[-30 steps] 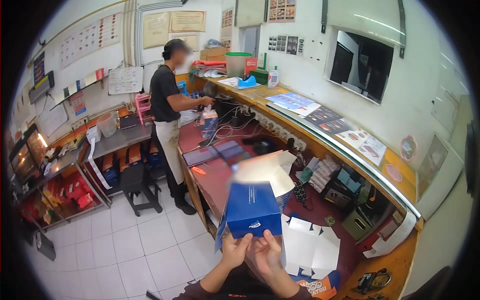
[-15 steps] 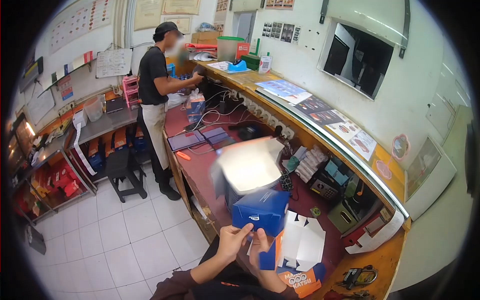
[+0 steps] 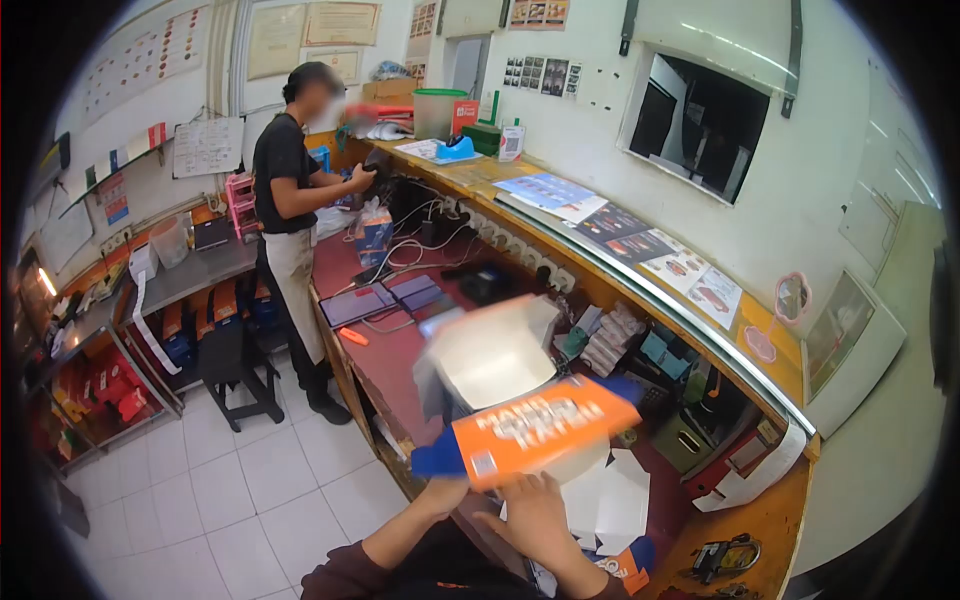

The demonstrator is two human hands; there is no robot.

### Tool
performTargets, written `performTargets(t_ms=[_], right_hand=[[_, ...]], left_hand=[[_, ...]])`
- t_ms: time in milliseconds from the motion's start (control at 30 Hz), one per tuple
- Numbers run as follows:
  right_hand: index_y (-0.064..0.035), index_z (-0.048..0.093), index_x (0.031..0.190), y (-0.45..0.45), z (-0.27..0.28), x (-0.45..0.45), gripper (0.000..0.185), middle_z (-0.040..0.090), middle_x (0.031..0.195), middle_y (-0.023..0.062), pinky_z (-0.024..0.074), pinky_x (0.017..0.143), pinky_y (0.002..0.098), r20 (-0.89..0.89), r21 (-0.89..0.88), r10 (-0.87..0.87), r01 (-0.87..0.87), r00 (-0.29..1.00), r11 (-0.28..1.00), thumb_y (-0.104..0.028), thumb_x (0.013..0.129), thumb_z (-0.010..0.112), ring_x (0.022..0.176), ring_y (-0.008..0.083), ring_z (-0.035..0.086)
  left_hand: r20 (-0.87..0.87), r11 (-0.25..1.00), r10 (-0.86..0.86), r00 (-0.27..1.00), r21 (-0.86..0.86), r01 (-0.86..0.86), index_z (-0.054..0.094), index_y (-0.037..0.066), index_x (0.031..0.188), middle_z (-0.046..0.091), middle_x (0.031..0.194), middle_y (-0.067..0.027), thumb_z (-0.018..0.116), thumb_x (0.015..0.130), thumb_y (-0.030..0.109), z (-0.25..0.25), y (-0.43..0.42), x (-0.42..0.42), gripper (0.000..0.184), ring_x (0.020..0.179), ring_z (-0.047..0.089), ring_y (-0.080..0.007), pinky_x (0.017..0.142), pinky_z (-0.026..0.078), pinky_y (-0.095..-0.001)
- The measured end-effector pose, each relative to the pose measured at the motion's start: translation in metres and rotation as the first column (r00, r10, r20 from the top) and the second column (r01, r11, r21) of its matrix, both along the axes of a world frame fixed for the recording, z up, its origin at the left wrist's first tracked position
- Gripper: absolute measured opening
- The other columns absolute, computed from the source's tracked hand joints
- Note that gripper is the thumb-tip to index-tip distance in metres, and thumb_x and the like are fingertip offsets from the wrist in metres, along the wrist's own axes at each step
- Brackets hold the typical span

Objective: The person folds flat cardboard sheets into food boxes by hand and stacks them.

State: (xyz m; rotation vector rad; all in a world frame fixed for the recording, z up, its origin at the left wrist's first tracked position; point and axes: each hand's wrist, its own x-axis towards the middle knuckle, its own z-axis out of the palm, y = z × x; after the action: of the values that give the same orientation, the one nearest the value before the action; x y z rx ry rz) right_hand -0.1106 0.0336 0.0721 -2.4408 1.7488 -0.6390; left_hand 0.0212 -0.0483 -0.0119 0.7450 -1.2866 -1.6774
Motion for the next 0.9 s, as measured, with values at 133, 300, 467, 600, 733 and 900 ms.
performTargets(t_ms=[133, 300, 467, 600, 733, 900], right_hand=[[-0.0075, 0.062, 0.086, -0.041, 0.000, -0.016, 0.020, 0.057, 0.086, 0.0063, 0.0371, 0.080, 0.0445, -0.270, -0.061, 0.018, -0.036, 0.963, 0.997, -0.024, 0.076, 0.061, 0.084, 0.0246, 0.056], [-0.0054, 0.060, 0.081, -0.106, 0.026, -0.022, 0.018, 0.057, 0.081, 0.0062, 0.0381, 0.077, 0.0404, -0.212, -0.037, 0.220, -0.233, 0.952, 0.972, -0.022, 0.077, 0.059, 0.080, 0.0254, 0.056], [-0.0012, 0.060, 0.081, -0.152, 0.024, -0.015, 0.023, 0.060, 0.078, 0.0132, 0.0435, 0.071, 0.0405, -0.120, 0.122, 0.349, -0.335, 0.929, 0.934, -0.024, 0.077, 0.059, 0.078, 0.0324, 0.058], [0.0011, 0.060, 0.077, -0.163, 0.017, -0.021, 0.027, 0.062, 0.076, 0.0183, 0.0469, 0.069, 0.0424, -0.056, 0.199, 0.145, -0.132, 0.988, 0.971, -0.026, 0.076, 0.060, 0.075, 0.0358, 0.060], [0.0005, 0.062, 0.074, -0.163, 0.018, -0.020, 0.026, 0.062, 0.073, 0.0177, 0.0490, 0.066, 0.0411, -0.097, 0.154, 0.044, -0.028, 0.994, 0.988, -0.026, 0.073, 0.061, 0.072, 0.0342, 0.061], [0.0002, 0.060, 0.073, -0.169, -0.006, -0.006, 0.026, 0.061, 0.072, 0.0176, 0.0491, 0.063, 0.0403, -0.138, 0.061, 0.006, 0.002, 0.990, 0.998, -0.026, 0.072, 0.062, 0.068, 0.0336, 0.061]], left_hand=[[-0.329, 0.936, -0.057, 0.943, 0.312, 0.165, 0.043, 0.006, 0.118, 0.051, 0.103, -0.0030, 0.055, 0.087, 0.032, 0.013, -0.016, -0.004, 0.042, 0.087, 0.055, -0.0136, 0.066, 0.050, -0.0319], [0.488, 0.515, 0.562, 0.668, -0.838, 0.180, 0.056, 0.003, 0.101, 0.055, 0.102, -0.0117, 0.061, 0.079, 0.032, 0.010, -0.077, 0.030, 0.036, 0.085, 0.058, -0.0243, 0.066, 0.049, -0.0325], [0.553, 0.405, 0.632, 0.543, -0.833, 0.377, 0.060, 0.004, 0.078, 0.057, 0.087, -0.0074, 0.065, 0.070, 0.023, -0.013, -0.113, 0.035, 0.021, 0.072, 0.058, -0.0259, 0.064, 0.049, -0.0347], [0.416, 0.280, 0.658, 0.627, -0.909, 0.310, 0.063, 0.011, 0.082, 0.058, 0.086, -0.0008, 0.060, 0.071, 0.013, 0.002, -0.107, 0.029, 0.011, 0.069, 0.060, -0.0194, 0.056, 0.049, -0.0293], [0.345, 0.224, 0.706, 0.618, -0.937, 0.268, 0.062, 0.011, 0.080, 0.059, 0.084, 0.0006, 0.061, 0.069, 0.007, 0.006, -0.106, 0.024, 0.012, 0.062, 0.061, -0.0155, 0.049, 0.048, -0.0261], [0.347, 0.264, 0.689, 0.636, -0.938, 0.226, 0.062, 0.011, 0.080, 0.059, 0.077, 0.0020, 0.060, 0.068, 0.008, 0.003, -0.111, 0.027, 0.013, 0.060, 0.060, -0.0152, 0.047, 0.047, -0.0266]])
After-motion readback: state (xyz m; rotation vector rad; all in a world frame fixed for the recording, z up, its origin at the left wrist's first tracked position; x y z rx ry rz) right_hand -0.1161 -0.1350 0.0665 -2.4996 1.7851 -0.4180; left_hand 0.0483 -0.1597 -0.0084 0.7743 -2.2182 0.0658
